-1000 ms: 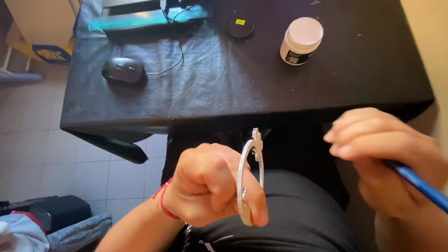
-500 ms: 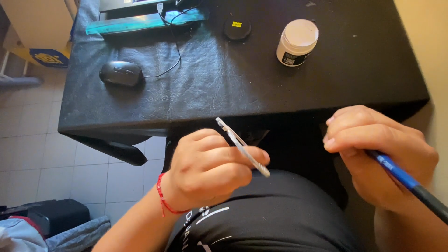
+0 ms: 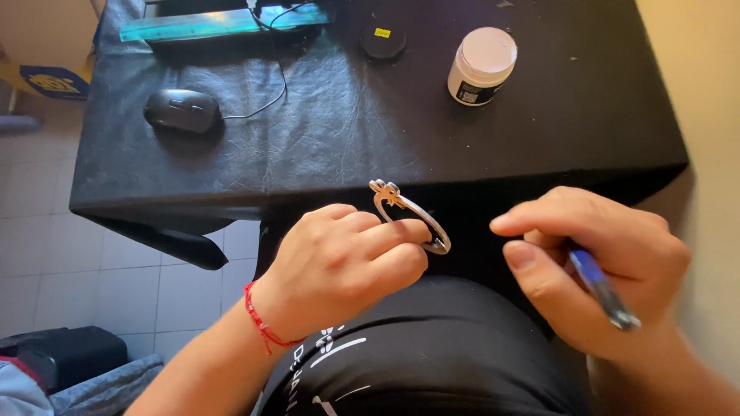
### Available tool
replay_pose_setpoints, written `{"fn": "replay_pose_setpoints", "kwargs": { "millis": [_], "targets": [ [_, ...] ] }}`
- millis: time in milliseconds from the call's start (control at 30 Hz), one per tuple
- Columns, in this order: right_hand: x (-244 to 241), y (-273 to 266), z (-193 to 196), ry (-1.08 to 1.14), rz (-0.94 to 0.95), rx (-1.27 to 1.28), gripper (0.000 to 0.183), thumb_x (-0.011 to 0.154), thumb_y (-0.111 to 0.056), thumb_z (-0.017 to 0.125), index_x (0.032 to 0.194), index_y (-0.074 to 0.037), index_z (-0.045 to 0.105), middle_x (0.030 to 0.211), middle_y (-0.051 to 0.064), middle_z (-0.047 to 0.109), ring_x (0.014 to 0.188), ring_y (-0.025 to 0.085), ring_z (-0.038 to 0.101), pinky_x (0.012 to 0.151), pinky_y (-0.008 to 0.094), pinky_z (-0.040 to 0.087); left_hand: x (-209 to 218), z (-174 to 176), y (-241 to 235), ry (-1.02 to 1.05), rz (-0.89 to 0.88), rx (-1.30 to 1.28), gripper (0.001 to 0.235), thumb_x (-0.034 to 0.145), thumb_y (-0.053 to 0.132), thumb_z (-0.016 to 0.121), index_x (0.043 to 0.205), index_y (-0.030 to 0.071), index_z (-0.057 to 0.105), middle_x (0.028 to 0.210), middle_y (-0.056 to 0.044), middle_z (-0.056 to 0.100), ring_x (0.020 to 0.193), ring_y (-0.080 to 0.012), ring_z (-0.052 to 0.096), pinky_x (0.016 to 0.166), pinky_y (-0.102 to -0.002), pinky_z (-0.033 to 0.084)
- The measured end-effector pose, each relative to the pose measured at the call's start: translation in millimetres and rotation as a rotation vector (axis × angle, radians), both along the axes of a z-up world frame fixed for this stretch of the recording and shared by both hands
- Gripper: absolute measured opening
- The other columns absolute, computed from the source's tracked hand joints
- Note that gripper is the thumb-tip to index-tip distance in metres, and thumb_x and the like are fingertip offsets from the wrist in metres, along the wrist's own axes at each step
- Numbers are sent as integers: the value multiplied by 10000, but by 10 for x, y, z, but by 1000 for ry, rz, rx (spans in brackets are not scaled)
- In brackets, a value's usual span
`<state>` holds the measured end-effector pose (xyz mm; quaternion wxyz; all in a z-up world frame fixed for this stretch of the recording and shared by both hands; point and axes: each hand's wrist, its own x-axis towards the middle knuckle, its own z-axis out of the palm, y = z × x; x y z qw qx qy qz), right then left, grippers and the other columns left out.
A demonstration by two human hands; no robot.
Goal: Painting small laser-cut wooden ornaments with white paint using a brush at a desk.
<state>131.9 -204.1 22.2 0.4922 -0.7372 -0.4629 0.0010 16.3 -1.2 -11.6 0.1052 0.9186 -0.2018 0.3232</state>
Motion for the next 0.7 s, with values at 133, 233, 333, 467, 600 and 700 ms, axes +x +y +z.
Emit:
{"fn": "replay_pose_setpoints", "kwargs": {
  "millis": [133,233,333,467,600,700],
  "targets": [
    [6,21,-21,-6,-7,-25,72,835,17,654,894,-4,691,599,39,529,508,119,435,535,235,362,-8,28,-50,94,-87,-218,210,883,-72,487,800,120,507,1058,42,720,540,-191,431,549,-314,401],
    [-7,25,-53,22,6,-14,87,817,29,667,893,-6,691,598,45,527,512,124,436,540,238,360,-43,39,-151,167,-226,-697,251,931,-96,453,759,85,435,924,-68,741,768,-184,752,646,-281,557],
    [-25,39,-51,6,64,-1,104,786,41,671,884,11,683,568,41,513,509,131,458,537,240,375,-71,-32,-234,285,-285,-1190,303,930,-69,603,729,80,432,836,-137,686,881,-276,765,774,-303,628],
    [-18,21,-101,13,148,3,167,782,-19,676,948,-14,683,565,10,442,519,127,410,545,248,377,-70,-45,-248,335,-391,-1326,254,947,-28,588,786,77,422,843,-154,664,873,-307,744,767,-346,625],
    [-9,4,-135,66,161,-11,183,790,-44,679,972,-18,685,560,4,433,519,119,394,538,249,359,-67,-48,-239,332,-468,-1469,264,933,-37,607,810,87,410,801,-103,615,861,-288,716,797,-384,630],
    [-1,-15,-130,113,136,-3,170,793,-12,667,961,6,683,571,34,475,511,128,405,529,246,350,-67,-30,-211,348,-372,-1519,250,914,23,656,795,84,444,842,-125,668,888,-309,745,798,-362,646]
  ]
}}
